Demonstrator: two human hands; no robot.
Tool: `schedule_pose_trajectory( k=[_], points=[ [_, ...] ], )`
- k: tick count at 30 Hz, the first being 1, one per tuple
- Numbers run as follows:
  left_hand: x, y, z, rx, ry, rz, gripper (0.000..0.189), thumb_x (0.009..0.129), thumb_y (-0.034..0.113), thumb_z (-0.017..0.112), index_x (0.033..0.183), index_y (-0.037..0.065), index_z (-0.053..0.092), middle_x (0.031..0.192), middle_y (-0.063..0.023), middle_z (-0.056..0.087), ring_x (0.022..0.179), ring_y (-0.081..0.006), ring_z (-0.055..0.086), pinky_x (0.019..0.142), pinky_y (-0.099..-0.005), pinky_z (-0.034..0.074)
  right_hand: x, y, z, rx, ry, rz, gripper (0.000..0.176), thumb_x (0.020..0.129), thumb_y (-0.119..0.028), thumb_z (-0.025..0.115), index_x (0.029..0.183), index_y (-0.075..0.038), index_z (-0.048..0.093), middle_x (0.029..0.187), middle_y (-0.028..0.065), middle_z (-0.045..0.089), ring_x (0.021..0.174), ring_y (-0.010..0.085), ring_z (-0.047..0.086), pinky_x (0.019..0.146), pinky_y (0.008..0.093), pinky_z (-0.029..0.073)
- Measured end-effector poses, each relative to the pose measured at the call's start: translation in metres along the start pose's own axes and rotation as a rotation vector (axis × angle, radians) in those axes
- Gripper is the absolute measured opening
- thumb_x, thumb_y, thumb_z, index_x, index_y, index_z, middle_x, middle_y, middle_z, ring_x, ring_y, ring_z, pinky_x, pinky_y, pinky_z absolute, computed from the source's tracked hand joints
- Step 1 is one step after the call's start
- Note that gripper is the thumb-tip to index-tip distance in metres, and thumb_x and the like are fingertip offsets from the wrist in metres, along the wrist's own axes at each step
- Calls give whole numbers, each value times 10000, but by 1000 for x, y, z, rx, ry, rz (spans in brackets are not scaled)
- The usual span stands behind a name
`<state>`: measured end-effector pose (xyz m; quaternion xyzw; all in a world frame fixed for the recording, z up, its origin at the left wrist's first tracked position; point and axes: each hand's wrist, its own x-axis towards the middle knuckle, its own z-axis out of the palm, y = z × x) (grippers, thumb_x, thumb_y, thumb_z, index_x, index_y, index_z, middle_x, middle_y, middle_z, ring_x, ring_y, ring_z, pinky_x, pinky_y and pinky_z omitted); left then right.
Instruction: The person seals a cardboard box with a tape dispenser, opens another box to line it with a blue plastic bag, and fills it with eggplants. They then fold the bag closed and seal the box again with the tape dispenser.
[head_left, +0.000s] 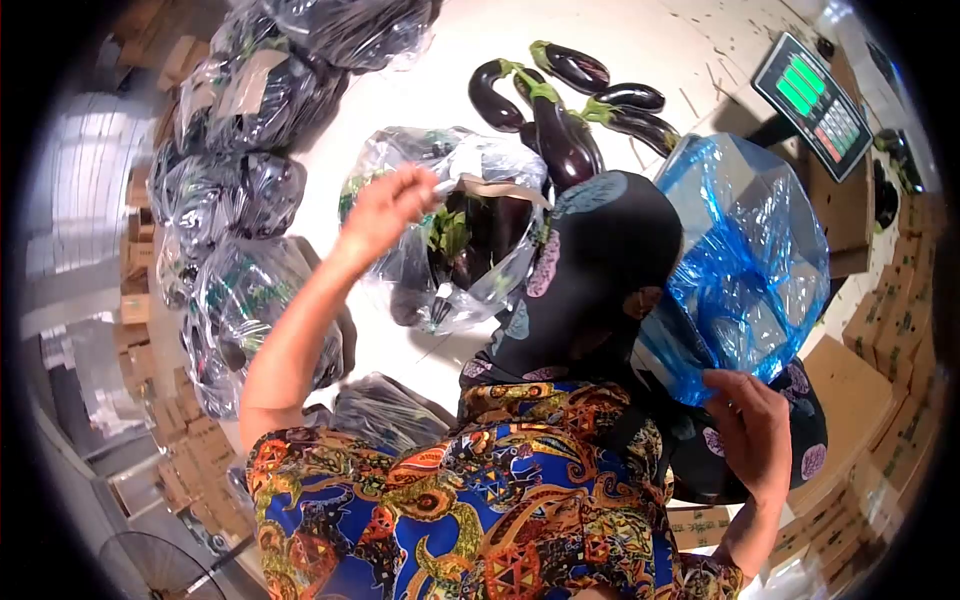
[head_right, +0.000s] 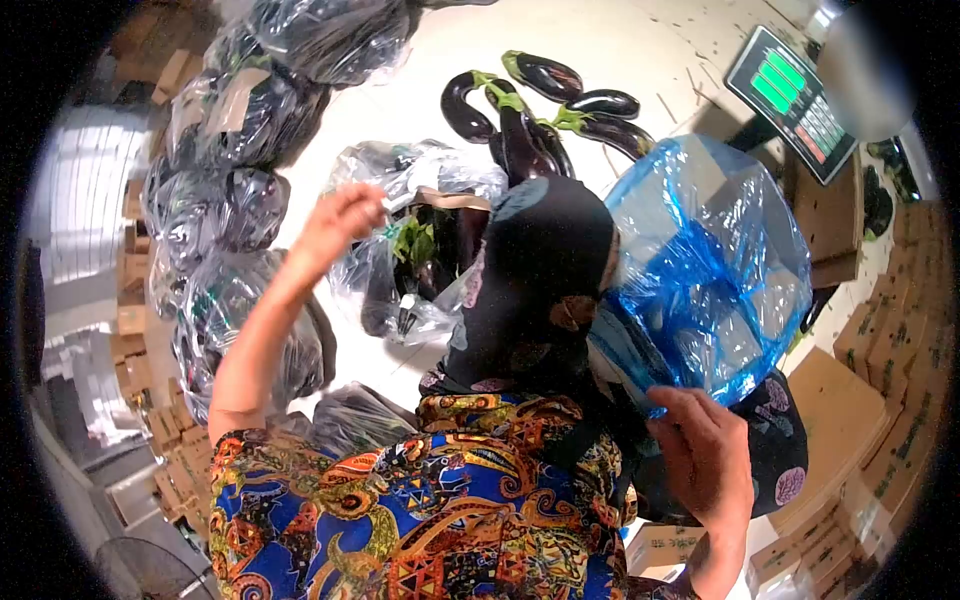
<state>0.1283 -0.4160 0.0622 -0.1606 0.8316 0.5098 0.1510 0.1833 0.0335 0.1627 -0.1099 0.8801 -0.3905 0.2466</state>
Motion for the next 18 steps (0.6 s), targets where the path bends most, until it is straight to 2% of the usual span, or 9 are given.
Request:
schedule_pose_trajectory(
  k=[2, 4, 5, 7, 9, 11, 13, 16, 18],
  points=[
    [-7, -83, 13, 359, -26, 219, 316, 870, 180, 639, 1148, 34, 603, 967, -116, 668, 886, -216, 646, 832, -339, 506, 16, -10, 3, -34, 38, -93, 258, 797, 66, 643, 1046, -3, 642, 909, 168, 655, 721, 299, 633, 630, 340, 488],
    [-22, -139, 43, 423, 43, 49, 482, 833, 221, 673, 1270, 56, 554, 1066, -208, 645, 1006, -336, 630, 911, -407, 481, 30, -21, 4, -51, 24, -161, 244, 805, 54, 645, 1042, -6, 642, 915, 168, 653, 741, 316, 634, 641, 348, 489],
    [-21, -176, 50, 571, 54, 88, 583, 831, 301, 685, 1312, 26, 506, 1091, -232, 632, 1048, -381, 606, 946, -427, 462, 36, -24, 6, -72, 21, -183, 235, 813, 43, 645, 1043, -7, 641, 917, 167, 651, 751, 326, 632, 647, 352, 488],
    [-11, -192, 58, 318, -44, -253, 725, 852, 420, 676, 1361, -36, 434, 1142, -240, 615, 1099, -358, 591, 971, -391, 451, 47, -27, 12, -104, 18, -223, 218, 829, 21, 645, 1045, -9, 640, 922, 166, 647, 770, 347, 628, 659, 360, 487],
    [-6, -188, 85, 299, 86, -153, 824, 805, 514, 694, 1351, -45, 435, 1086, -259, 630, 1073, -353, 608, 957, -384, 453, 57, -26, 17, -110, -26, -198, 212, 837, 7, 643, 1048, -11, 639, 923, 170, 642, 780, 359, 624, 667, 368, 485],
    [9, -184, 107, 302, 165, -324, 905, 727, 552, 754, 1336, -31, 426, 1071, -226, 638, 1044, -318, 612, 928, -358, 460, 62, -24, 21, -107, -64, -182, 207, 841, 2, 642, 1047, -12, 639, 919, 173, 638, 781, 367, 620, 668, 375, 482],
    [16, -172, 115, 65, 240, -394, 798, 680, 443, 826, 1229, -29, 491, 1113, -202, 646, 1055, -352, 610, 919, -395, 474, 66, -23, 24, -98, -81, -181, 203, 839, 8, 642, 1041, -12, 642, 910, 175, 634, 772, 370, 618, 662, 380, 478],
    [12, -156, 100, -253, 168, -330, 720, 653, 223, 861, 1252, 4, 527, 1130, -98, 649, 1030, -215, 605, 924, -305, 462, 62, -20, 22, -123, -30, -131, 213, 826, 22, 645, 1036, -10, 648, 897, 169, 642, 771, 362, 624, 661, 368, 486],
    [2, -168, 81, -390, 223, -149, 662, 689, 180, 826, 1255, 3, 531, 1131, -92, 639, 1030, -206, 601, 944, -315, 454, 59, -7, 15, -121, 4, -118, 230, 811, 38, 648, 1037, -8, 652, 889, 160, 656, 770, 333, 643, 668, 351, 498]
  ],
)
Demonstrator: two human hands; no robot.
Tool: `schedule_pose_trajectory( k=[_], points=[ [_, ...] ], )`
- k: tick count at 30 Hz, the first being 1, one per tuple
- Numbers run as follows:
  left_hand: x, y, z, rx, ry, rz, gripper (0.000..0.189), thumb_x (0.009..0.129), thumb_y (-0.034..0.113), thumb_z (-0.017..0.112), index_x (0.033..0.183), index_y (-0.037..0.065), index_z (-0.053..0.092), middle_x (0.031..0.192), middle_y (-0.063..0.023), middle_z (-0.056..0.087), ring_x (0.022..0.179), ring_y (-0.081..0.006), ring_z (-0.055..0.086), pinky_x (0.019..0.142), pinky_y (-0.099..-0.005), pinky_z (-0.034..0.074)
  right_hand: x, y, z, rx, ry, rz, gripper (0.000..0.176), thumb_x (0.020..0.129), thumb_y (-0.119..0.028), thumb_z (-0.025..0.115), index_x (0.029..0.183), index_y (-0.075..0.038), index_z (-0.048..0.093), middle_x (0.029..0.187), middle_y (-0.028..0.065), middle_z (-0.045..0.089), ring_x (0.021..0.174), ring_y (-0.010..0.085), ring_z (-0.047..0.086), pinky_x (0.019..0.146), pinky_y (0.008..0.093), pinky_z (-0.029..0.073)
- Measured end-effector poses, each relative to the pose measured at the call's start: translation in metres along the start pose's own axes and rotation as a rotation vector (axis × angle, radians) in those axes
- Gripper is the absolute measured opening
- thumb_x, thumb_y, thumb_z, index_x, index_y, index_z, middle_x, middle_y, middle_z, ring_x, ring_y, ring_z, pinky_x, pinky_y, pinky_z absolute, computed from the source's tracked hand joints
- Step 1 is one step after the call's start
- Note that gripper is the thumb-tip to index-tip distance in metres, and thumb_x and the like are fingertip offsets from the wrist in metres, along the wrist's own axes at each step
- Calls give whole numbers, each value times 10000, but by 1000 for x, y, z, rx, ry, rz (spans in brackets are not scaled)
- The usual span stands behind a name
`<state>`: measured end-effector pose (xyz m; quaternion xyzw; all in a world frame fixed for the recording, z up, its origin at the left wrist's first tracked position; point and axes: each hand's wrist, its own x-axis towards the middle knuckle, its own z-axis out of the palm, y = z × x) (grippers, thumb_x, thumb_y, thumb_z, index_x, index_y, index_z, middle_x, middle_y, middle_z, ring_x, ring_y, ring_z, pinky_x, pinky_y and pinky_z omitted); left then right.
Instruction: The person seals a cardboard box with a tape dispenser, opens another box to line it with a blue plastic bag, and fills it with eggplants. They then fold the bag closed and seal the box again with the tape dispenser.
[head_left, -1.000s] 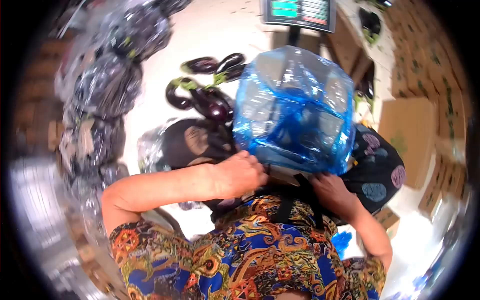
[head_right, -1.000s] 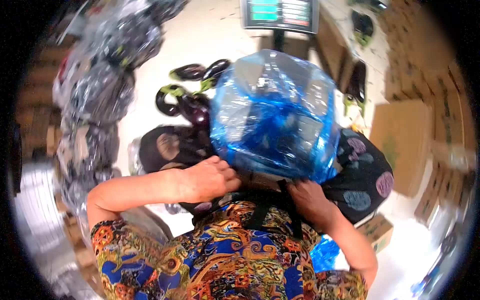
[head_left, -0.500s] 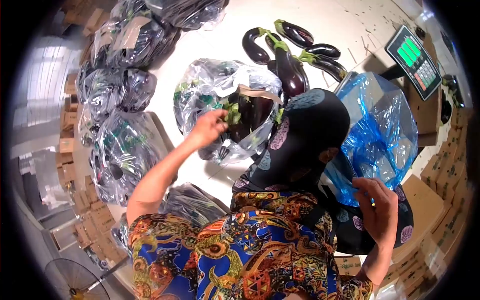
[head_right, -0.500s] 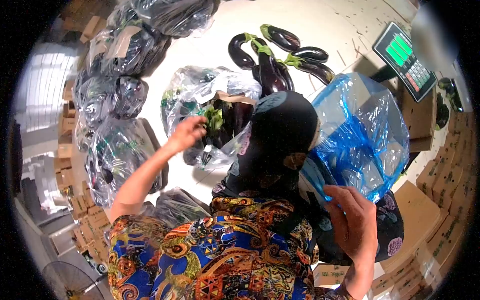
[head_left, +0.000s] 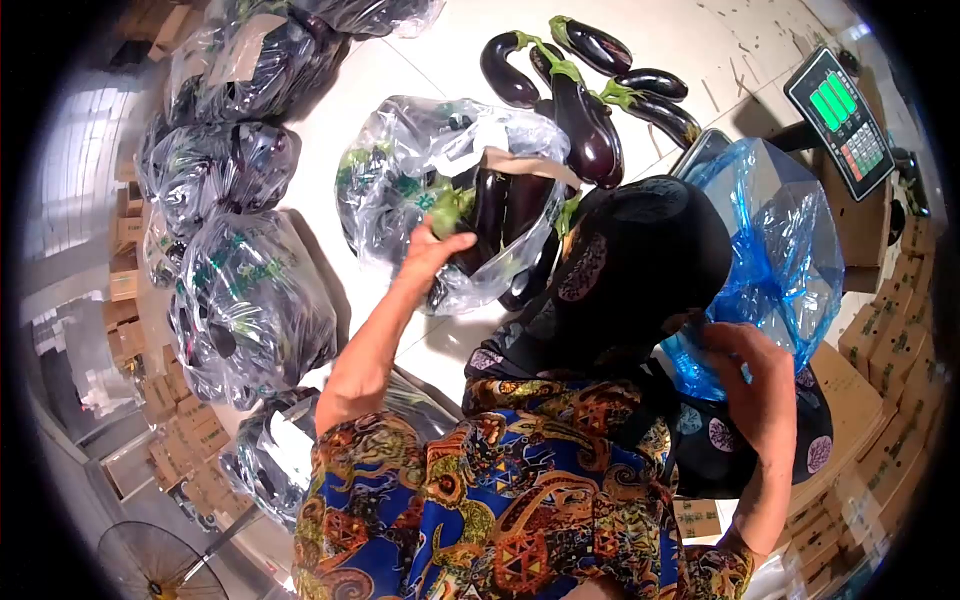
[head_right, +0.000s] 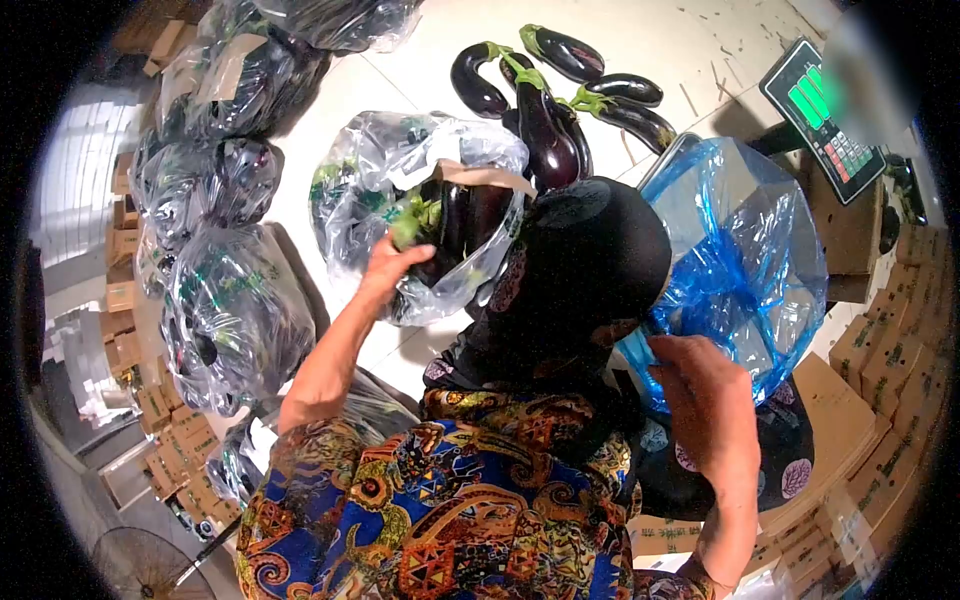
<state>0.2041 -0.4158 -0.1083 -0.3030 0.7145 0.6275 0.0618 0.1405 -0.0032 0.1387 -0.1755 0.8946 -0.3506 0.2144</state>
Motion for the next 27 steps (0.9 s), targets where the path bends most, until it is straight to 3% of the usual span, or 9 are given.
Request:
schedule_pose_trajectory(
  k=[4, 7, 12, 16, 19, 21, 23, 25, 27],
  points=[
    [-14, 70, -51, -532, -140, 10, 512, 791, 146, 718, 1240, -12, 530, 1119, -107, 639, 1079, -230, 609, 989, -366, 473, 0, 5, -2, 60, 27, 27, 258, 777, 82, 648, 1024, 8, 662, 884, 141, 684, 780, 248, 676, 702, 318, 518],
    [-14, 105, -59, -926, -272, 65, 577, 849, 280, 682, 1319, 1, 495, 1291, -174, 572, 1163, -304, 572, 1027, -481, 448, 3, 3, -3, 107, 64, -26, 234, 777, 84, 647, 1002, 20, 659, 867, 146, 679, 759, 241, 668, 699, 311, 513],
    [-18, 162, -26, -1059, -377, 193, 734, 823, 377, 655, 1402, 8, 395, 1272, -186, 550, 1137, -363, 553, 1047, -479, 424, 1, 2, -7, 165, 50, -66, 216, 779, 80, 646, 985, 15, 656, 852, 145, 671, 758, 249, 661, 689, 311, 505],
    [-31, 212, 21, -1093, -661, 279, 820, 882, 502, 577, 1487, 55, 251, 1138, -165, 552, 901, -298, 582, 840, -453, 504, 2, -6, -15, 184, 122, -178, 195, 780, 64, 657, 967, 8, 657, 839, 132, 669, 746, 246, 648, 679, 307, 499],
    [-42, 248, 57, -1101, -809, 289, 812, 895, 499, 567, 1485, 45, 243, 1134, -157, 532, 913, -295, 569, 855, -459, 495, 7, -16, -23, 203, 106, -207, 262, 781, 61, 668, 1031, -13, 643, 962, 109, 675, 805, 228, 644, 680, 304, 496],
    [-46, 273, 81, -1175, -965, 243, 790, 920, 491, 526, 1472, 4, 239, 1116, -147, 503, 964, -295, 531, 912, -442, 470, 15, -15, -21, 395, 120, -184, 401, 781, -81, 743, 1158, -47, 609, 1090, 91, 651, 923, 199, 628, 732, 290, 503],
    [-56, 300, 107, -1162, -933, 108, 739, 938, 490, 498, 1446, -5, 291, 1115, -158, 515, 962, -302, 547, 913, -437, 482, 17, -34, -24, 782, 124, -79, 631, 765, -216, 801, 1315, -87, 520, 1235, 74, 587, 1111, 205, 560, 890, 323, 472],
    [-60, 311, 134, -950, -804, 154, 577, 969, 486, 474, 1281, 3, 518, 1140, -198, 621, 1042, -303, 622, 945, -448, 501, 26, -36, -23, 757, 232, -336, 710, 768, -231, 816, 1357, -68, 453, 1307, 104, 507, 1178, 199, 502, 954, 356, 428],
    [-58, 314, 166, -1027, -986, 114, 489, 990, 437, 478, 1239, 23, 557, 1154, -169, 643, 1055, -280, 635, 961, -448, 497, 42, -43, -28, 718, 288, -489, 718, 788, -315, 797, 1340, -23, 442, 1210, 103, 556, 1124, 186, 525, 934, 322, 435]
  ],
)
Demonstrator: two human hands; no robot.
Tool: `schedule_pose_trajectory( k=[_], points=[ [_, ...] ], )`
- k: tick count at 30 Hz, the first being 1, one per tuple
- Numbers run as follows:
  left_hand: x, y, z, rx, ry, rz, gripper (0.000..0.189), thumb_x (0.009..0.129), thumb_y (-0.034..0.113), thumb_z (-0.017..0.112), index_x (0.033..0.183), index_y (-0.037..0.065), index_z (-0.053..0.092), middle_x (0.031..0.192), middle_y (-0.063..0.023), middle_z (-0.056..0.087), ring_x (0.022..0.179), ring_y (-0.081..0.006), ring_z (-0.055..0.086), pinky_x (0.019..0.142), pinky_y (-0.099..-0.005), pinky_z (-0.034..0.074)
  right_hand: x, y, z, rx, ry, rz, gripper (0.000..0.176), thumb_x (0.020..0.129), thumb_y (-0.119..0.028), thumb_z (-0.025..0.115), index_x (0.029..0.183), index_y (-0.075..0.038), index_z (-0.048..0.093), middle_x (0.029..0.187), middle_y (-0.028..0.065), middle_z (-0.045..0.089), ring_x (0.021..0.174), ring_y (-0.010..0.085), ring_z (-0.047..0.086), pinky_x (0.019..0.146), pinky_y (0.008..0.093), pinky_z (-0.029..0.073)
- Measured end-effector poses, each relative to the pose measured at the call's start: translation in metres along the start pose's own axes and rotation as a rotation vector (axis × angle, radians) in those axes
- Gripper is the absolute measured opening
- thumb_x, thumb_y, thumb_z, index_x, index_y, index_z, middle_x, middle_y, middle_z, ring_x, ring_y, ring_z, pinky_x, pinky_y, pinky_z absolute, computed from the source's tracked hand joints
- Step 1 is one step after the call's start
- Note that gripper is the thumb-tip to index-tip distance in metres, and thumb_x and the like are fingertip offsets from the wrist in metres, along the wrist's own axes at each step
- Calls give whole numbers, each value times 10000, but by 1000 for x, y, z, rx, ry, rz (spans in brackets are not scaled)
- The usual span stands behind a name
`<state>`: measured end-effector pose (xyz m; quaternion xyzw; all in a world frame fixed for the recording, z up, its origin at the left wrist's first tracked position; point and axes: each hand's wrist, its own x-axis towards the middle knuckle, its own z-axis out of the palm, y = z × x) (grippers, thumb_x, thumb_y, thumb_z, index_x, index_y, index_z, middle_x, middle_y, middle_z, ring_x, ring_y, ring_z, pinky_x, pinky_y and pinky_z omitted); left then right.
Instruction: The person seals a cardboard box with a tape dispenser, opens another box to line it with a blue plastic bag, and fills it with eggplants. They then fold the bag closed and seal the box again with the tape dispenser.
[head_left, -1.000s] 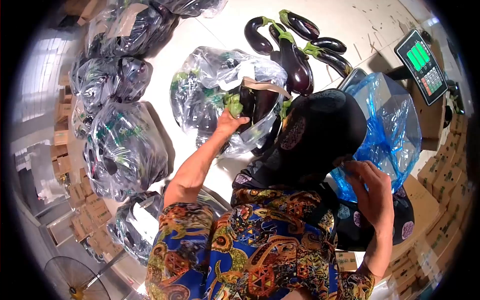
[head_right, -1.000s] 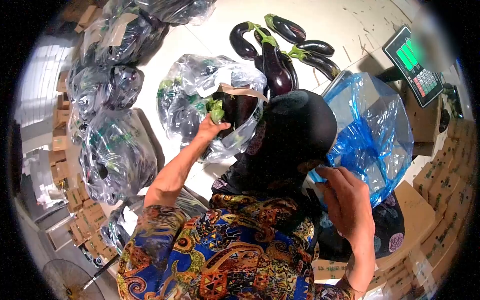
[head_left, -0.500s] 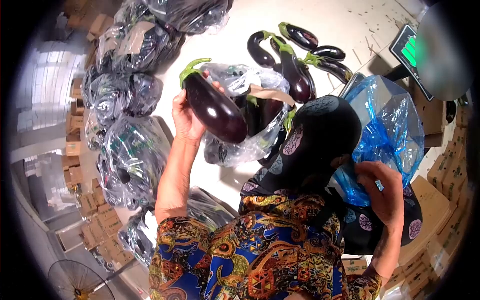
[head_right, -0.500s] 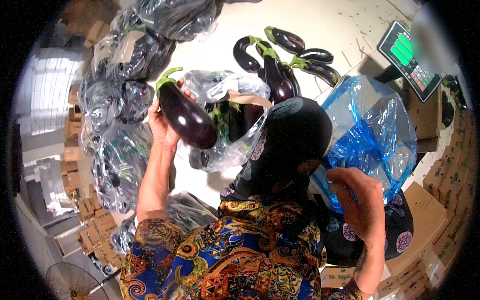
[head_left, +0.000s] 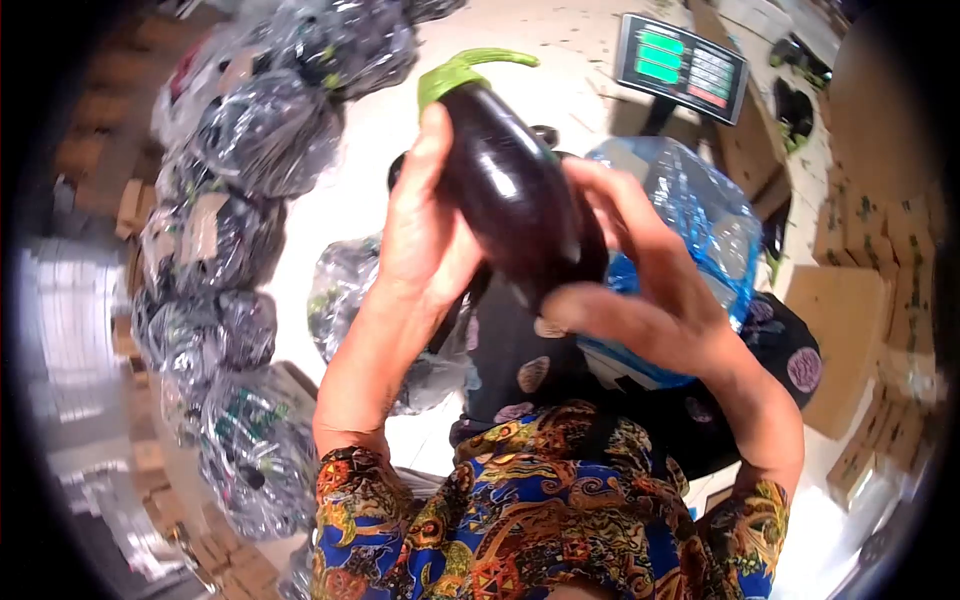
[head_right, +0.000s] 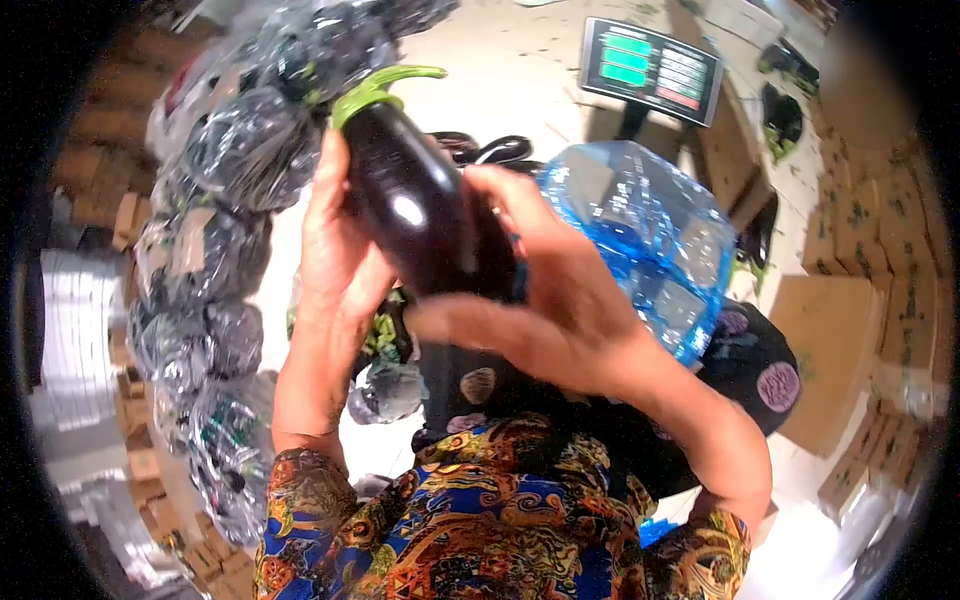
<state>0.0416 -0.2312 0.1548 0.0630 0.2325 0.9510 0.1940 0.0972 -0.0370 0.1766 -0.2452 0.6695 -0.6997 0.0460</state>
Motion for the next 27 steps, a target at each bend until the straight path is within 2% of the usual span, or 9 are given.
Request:
schedule_pose_trajectory(
  k=[2, 4, 7, 14, 18, 21, 22, 24, 27],
  points=[
    [17, -21, 18, 161, 25, 40, 384, 1010, 350, 478, 1228, 44, 560, 1170, -101, 631, 1089, -244, 601, 991, -425, 468, 0, 1, -17, 14, 147, 347, 702, 817, -379, 757, 1309, 18, 450, 1121, 89, 597, 1039, 162, 560, 902, 285, 446],
    [31, -37, 19, 249, 62, -64, 341, 1012, 303, 484, 1227, 49, 558, 1189, -83, 617, 1127, -225, 571, 1012, -407, 440, 0, 20, -40, 386, 43, 291, 574, 908, -369, 625, 1308, 9, 462, 1135, 111, 622, 1038, 141, 593, 905, 295, 473],
    [42, -49, 18, 349, 31, -175, 422, 963, 199, 568, 1329, 13, 468, 1187, -101, 602, 1062, -195, 572, 944, -332, 444, -22, 34, -64, 784, 213, 334, 476, 969, -300, 494, 1343, -10, 440, 1240, 124, 586, 1122, 201, 597, 998, 333, 467],
    [53, -27, -27, 915, -86, -427, 435, 947, 285, 592, 1292, 25, 539, 1095, -104, 658, 1004, -176, 619, 864, -286, 477, -76, 19, -87, 279, 464, 680, 690, 828, -241, 707, 1385, -16, 368, 1252, 118, 513, 1158, 218, 524, 997, 346, 435],
    [69, -22, -67, 1378, -150, -560, 786, 887, 530, 590, 1414, -16, 385, 1365, -199, 506, 1214, -277, 527, 944, -364, 460, -82, 51, -97, 96, 503, 934, 826, 770, -302, 766, 1363, 69, 326, 1195, 187, 543, 1093, 246, 566, 942, 333, 467],
    [79, -56, -147, 1531, -238, -682, 951, 854, 570, 618, 1472, -53, 252, 1435, -301, 393, 1319, -356, 432, 1041, -397, 401, -76, 106, -97, -79, 545, 1043, 963, 705, -424, 795, 1353, 103, 316, 1259, 258, 514, 1132, 307, 554, 983, 347, 431],
    [75, -66, -149, 1419, -177, -785, 826, 854, 516, 650, 1413, -34, 392, 1389, -249, 471, 1251, -308, 498, 1000, -365, 426, -75, 125, -96, -180, 572, 1092, 991, 690, -462, 795, 1352, 102, 320, 1277, 264, 503, 1144, 318, 547, 992, 355, 422],
    [73, -85, -175, 1228, -382, -966, 579, 884, 387, 649, 1292, -12, 545, 1280, -177, 577, 1116, -243, 569, 944, -338, 445, -74, 172, -99, -321, 561, 1183, 1014, 685, -513, 778, 1350, 105, 326, 1286, 260, 496, 1164, 324, 532, 998, 360, 413],
    [51, -88, -184, 1543, -912, -189, 359, 909, 243, 610, 1174, 1, 629, 1181, -108, 635, 999, -183, 587, 890, -318, 455, -82, 233, -110, -293, 541, 1173, 997, 694, -562, 752, 1352, 73, 357, 1284, 232, 512, 1168, 311, 528, 980, 359, 417]
  ],
)
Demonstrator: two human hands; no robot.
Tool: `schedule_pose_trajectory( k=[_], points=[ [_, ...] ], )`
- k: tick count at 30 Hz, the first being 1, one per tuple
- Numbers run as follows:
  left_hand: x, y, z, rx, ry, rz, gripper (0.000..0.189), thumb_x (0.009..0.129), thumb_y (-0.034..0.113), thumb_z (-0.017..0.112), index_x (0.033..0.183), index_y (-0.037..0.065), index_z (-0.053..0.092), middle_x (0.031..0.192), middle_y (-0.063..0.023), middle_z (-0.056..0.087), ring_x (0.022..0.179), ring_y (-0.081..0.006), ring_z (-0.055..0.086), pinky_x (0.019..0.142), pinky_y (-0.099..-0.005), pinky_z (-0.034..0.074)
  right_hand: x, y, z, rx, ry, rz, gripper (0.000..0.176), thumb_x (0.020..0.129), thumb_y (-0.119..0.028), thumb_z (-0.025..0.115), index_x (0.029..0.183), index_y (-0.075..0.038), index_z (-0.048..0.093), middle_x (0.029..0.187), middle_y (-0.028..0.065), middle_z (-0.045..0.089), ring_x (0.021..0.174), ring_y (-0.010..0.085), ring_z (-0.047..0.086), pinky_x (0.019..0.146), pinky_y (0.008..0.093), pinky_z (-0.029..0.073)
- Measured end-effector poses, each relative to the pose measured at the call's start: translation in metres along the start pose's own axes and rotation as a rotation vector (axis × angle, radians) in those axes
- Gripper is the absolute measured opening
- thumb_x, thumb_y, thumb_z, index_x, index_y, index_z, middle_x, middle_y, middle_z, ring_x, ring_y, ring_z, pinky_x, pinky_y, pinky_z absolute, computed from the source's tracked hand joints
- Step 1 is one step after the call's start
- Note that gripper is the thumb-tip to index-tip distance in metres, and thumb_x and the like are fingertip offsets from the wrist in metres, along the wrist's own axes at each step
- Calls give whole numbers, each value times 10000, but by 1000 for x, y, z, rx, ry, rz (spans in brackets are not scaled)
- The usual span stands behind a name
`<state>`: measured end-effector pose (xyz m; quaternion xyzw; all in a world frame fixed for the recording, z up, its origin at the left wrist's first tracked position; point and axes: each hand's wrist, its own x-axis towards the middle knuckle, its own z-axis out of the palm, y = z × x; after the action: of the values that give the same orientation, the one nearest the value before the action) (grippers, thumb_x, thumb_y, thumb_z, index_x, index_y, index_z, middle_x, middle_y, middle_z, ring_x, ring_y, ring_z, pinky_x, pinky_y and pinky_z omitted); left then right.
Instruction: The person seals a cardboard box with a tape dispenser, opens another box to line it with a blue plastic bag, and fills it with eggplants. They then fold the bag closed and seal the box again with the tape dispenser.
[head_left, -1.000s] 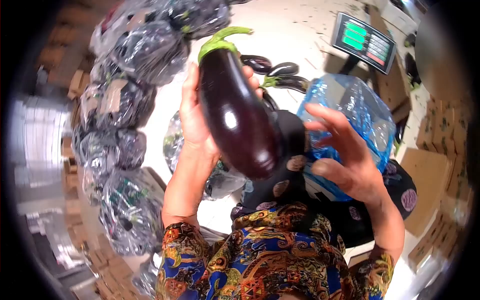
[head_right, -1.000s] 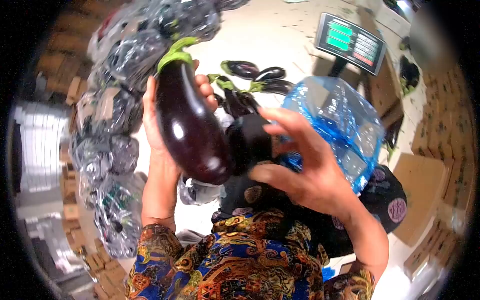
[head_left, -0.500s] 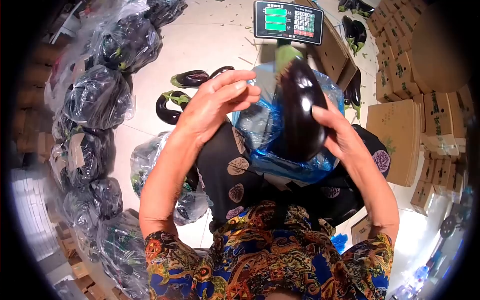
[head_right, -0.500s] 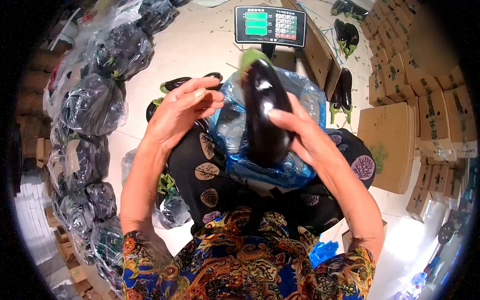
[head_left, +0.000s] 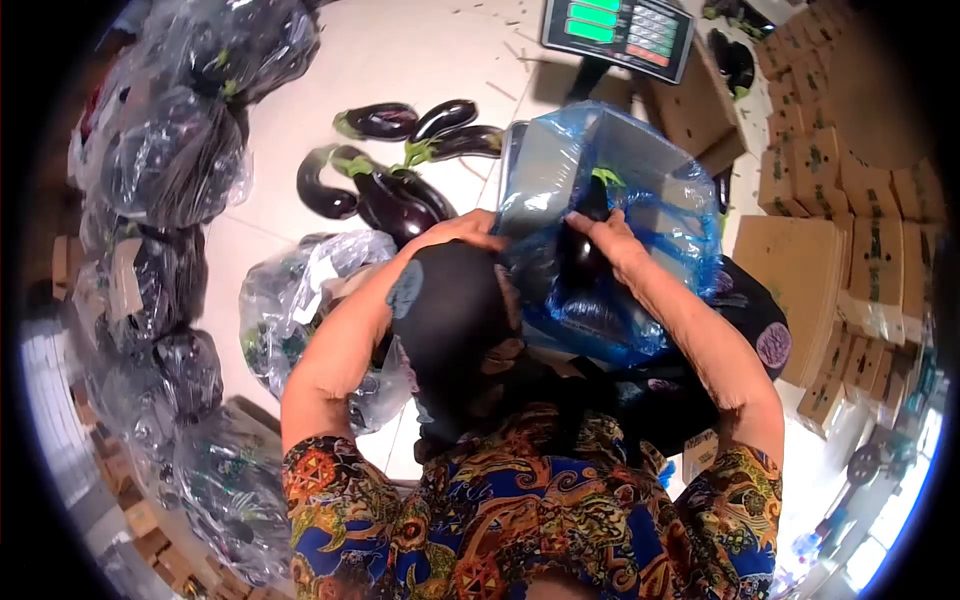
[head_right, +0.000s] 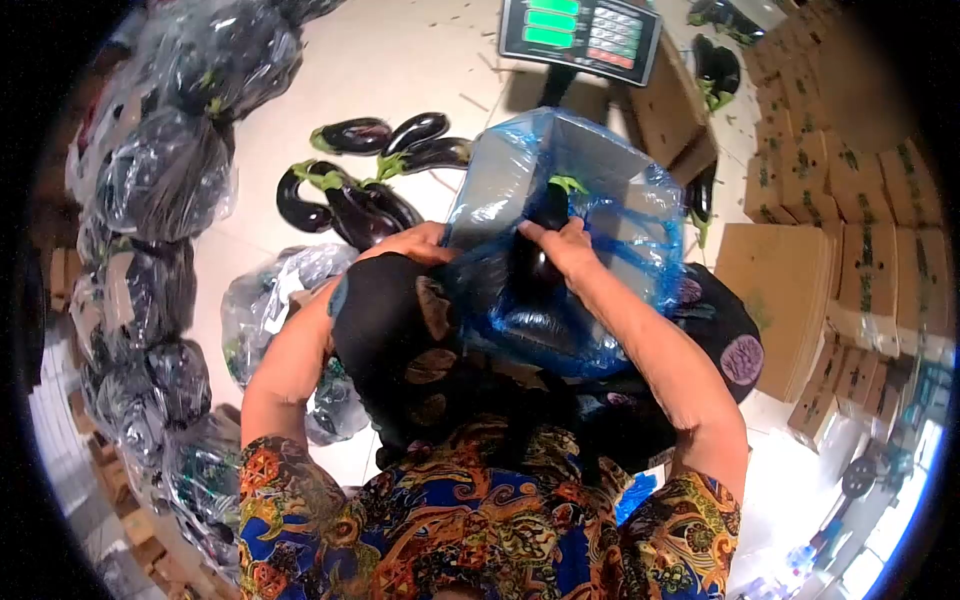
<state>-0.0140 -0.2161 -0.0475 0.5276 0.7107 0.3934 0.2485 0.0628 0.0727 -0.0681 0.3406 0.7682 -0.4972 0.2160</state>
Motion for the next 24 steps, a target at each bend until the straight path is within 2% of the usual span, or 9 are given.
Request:
schedule_pose_trajectory(
  k=[4, 7, 8, 12, 14, 16, 18, 22, 24],
  points=[
    [4, -47, 40, -726, -72, -300, 414, 919, 206, 605, 1278, 8, 550, 1164, -130, 644, 1055, -179, 574, 940, -331, 442, 22, 8, -5, 158, -543, 84, 700, 813, -535, 682, 1321, -90, 498, 1215, 49, 617, 1115, 206, 556, 931, 347, 430],
    [-11, -32, 44, -455, 119, -137, 382, 939, 254, 599, 1260, 48, 578, 1149, -121, 648, 1059, -170, 579, 938, -317, 448, 15, 15, 9, 174, -432, 252, 558, 915, -361, 600, 1352, -29, 499, 1270, 143, 578, 1164, 259, 529, 1003, 388, 404],
    [-23, -15, 35, -373, 263, -102, 357, 946, 267, 595, 1238, 61, 599, 1129, -112, 654, 1045, -165, 587, 919, -310, 456, -25, -28, 21, -167, -229, 232, 563, 930, -361, 578, 1374, -31, 475, 1306, 134, 559, 1189, 263, 513, 1025, 385, 386],
    [-63, 16, 52, -897, 885, -682, 238, 947, 239, 599, 1027, 20, 649, 836, -27, 636, 740, -113, 573, 697, -257, 471, 85, 93, -2, -262, -226, -54, 668, 934, -435, 530, 1450, -39, 375, 1459, 151, 433, 1336, 295, 402, 1107, 368, 292],
    [-122, 25, 80, -1177, 1094, -638, 181, 952, 201, 587, 941, 27, 639, 736, -10, 569, 624, -93, 498, 582, -238, 401, 88, 107, 1, -335, -176, -109, 683, 931, -425, 528, 1464, -39, 348, 1482, 160, 405, 1364, 299, 371, 1119, 357, 274],
    [-169, 51, 88, -1014, 1077, -920, 124, 950, 126, 567, 926, 23, 632, 645, 11, 510, 537, -71, 430, 506, -229, 336, 152, 162, -24, -828, -218, -235, 671, 932, -407, 516, 1463, -34, 344, 1479, 161, 412, 1363, 305, 377, 1120, 354, 274],
    [-223, 53, 112, -1180, 1153, -926, 107, 926, 112, 584, 941, 27, 648, 610, 10, 522, 492, -72, 440, 477, -222, 351, 112, 122, -18, -594, -174, -158, 648, 926, -350, 520, 1456, -22, 344, 1441, 176, 452, 1326, 310, 421, 1096, 348, 306],
    [-267, 16, 150, -798, 1358, -1061, 373, 898, 210, 648, 1194, 15, 530, 918, -46, 596, 820, -111, 559, 726, -247, 450, 2, 3, 14, -353, -95, -16, 557, 904, -200, 534, 1405, 9, 410, 1327, 209, 558, 1249, 309, 512, 1044, 326, 360],
    [-249, -12, 154, -684, 1377, -1078, 580, 852, 247, 723, 1296, -9, 451, 1174, -104, 573, 1090, -178, 540, 950, -308, 431, 34, 26, -4, -438, -152, -174, 506, 906, -187, 535, 1368, 8, 466, 1281, 176, 592, 1145, 273, 565, 975, 322, 412]
  ],
)
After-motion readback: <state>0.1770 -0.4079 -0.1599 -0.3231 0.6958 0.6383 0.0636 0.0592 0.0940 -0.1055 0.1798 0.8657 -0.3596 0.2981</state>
